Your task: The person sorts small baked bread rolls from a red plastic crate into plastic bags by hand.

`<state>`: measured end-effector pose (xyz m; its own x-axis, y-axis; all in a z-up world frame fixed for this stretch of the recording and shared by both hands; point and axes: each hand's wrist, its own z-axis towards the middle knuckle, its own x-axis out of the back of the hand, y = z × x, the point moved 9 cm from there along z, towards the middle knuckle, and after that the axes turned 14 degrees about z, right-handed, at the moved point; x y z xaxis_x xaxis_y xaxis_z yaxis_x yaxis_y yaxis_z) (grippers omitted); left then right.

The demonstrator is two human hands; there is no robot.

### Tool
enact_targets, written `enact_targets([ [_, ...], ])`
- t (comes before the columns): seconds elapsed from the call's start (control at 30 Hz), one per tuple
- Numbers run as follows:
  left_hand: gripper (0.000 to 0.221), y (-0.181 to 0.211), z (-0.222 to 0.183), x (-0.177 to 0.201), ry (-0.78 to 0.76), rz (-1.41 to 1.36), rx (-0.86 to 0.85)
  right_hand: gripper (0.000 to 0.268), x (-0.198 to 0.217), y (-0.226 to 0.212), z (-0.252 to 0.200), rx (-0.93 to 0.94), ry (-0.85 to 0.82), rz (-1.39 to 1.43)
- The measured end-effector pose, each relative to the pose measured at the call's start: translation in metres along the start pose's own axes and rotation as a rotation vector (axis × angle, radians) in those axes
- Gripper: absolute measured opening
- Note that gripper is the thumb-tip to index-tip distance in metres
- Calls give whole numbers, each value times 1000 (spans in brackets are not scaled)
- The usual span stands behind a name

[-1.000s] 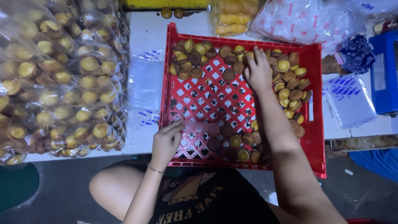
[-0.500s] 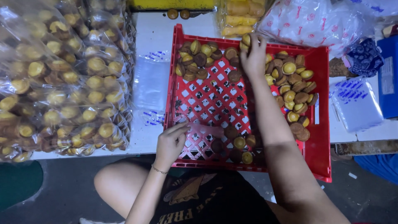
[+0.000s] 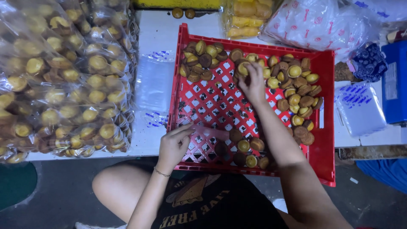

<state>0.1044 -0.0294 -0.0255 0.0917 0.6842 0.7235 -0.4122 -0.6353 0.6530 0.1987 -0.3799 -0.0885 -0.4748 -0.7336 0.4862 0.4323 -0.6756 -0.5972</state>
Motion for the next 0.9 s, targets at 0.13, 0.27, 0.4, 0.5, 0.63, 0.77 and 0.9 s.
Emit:
enact_targets([
  [0.13,37,7,2,11,-68,-82,68,64,2,-3,-17,-119,-55,23],
  [0.27,39,8,19,8,-155,-184,160,75,-11,7,-19,-140,-111,-39],
  [0.4,36,6,46,-23,-310,-143,160,74,-22,-1,1,-51,-143,-31],
  [0.5,42,-7,70,-63,-454,-73,137,81,-6,-24,25,-119,-88,87],
  [0.63,39,-16,89,-88,-574,-51,127,90,-32,-92,0,-419,-190,789],
  [0.77,41,-9,94,-105,-775,-159,230,62,-81,-129,-44,15,-546,402],
  [0.9,46,45,98,-99,-572,213,-73,46,-111,-123,-61,21,-722,316],
])
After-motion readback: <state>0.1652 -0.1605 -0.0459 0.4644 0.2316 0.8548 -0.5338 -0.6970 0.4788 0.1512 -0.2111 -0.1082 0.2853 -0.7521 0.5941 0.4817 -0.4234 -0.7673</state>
